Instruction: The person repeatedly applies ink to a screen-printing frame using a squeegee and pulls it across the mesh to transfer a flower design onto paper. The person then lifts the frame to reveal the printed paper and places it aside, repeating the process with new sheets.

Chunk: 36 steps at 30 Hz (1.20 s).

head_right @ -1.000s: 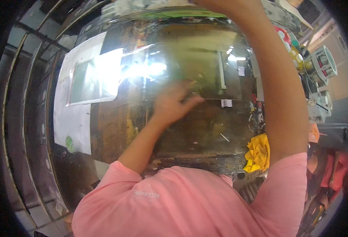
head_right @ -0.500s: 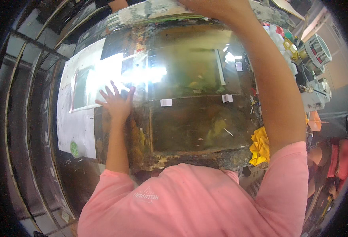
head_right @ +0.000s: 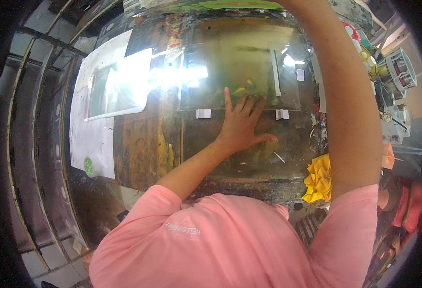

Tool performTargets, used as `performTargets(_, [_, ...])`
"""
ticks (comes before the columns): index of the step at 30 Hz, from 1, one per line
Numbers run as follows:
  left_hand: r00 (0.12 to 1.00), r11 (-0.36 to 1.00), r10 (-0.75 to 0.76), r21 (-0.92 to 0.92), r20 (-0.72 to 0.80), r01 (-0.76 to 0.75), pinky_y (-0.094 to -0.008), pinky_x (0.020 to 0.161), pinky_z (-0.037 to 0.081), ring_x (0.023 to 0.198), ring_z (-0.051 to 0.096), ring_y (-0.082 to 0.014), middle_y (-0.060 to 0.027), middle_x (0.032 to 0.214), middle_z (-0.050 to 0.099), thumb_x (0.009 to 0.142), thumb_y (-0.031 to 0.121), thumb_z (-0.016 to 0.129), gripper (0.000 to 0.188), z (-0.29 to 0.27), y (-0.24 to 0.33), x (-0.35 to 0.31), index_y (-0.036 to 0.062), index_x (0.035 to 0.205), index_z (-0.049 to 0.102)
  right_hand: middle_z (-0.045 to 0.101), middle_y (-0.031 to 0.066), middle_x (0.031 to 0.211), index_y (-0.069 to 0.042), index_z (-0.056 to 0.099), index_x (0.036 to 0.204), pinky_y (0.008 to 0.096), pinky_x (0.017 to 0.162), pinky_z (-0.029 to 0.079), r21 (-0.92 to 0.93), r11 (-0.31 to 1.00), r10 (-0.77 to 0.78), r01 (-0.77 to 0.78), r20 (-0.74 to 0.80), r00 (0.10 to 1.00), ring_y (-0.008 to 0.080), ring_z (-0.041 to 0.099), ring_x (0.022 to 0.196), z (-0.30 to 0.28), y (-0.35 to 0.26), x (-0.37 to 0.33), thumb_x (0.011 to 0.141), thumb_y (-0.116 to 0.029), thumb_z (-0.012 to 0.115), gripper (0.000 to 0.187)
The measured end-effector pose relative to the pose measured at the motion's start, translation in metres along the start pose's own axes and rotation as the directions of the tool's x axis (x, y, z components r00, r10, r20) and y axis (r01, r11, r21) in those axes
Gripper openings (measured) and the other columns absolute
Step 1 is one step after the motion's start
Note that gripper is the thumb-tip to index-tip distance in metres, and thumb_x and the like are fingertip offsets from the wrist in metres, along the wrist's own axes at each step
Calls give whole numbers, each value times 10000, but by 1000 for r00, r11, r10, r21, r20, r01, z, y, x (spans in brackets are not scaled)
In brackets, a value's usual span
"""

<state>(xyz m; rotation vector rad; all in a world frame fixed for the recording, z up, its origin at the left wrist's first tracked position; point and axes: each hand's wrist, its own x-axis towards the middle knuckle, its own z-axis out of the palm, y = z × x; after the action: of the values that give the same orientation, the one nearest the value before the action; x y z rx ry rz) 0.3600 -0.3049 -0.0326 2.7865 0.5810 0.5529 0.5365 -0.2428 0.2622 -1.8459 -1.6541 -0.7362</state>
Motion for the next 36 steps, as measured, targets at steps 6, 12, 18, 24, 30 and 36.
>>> performTargets(6, [751,488,-660,-756,8,437,-420,946,570,1118,695,-289,-162,1181,716,803,484,936,924,-117,-34,19,-14,1479,548,694,179,721,-25,731,833,475,659,493,-3,1000,-24,24,45,999,344,680,685,-2,-10,-26,1009,-649,584,665])
performTargets(12, [758,514,-649,-699,61,497,-391,975,580,1101,732,-317,-208,1380,685,725,403,1000,1104,-155,-77,-21,-109,1546,468,737,179,992,-89,807,1027,507,838,532,224,972,-171,70,472,865,376,707,962,23,-2,-143,1026,-584,594,539])
performTargets(18, [819,816,-562,89,-116,572,-479,1072,376,1143,580,-288,-78,1190,647,580,661,972,1034,-67,-82,-78,71,1385,699,710,152,897,-97,753,1030,503,753,539,239,957,-59,-163,711,701,381,687,865,50,-31,-229,960,-464,733,374])
performTargets(24, [854,865,-502,-68,-138,497,-471,1013,323,1081,525,-279,-64,1070,578,521,714,944,1111,-50,-101,-89,101,1416,698,678,81,960,-124,717,1075,449,723,568,177,983,-58,-44,532,845,305,672,891,106,-22,-254,884,-412,802,356])
performTargets(30, [842,857,-510,-179,-174,483,-454,1006,316,1083,519,-274,-62,1079,570,517,703,952,1160,-52,-98,-91,102,1468,671,693,97,932,-126,745,1025,486,723,565,112,993,-88,45,409,908,327,703,902,227,63,-144,949,-567,694,450])
performTargets(36, [867,891,-442,-224,-231,394,-442,952,395,953,577,-314,-100,1045,697,597,653,946,1259,-51,-96,-88,-14,1571,510,777,162,1047,-137,798,1120,509,827,586,153,988,-110,36,514,851,390,741,1010,276,124,-37,933,-745,616,662])
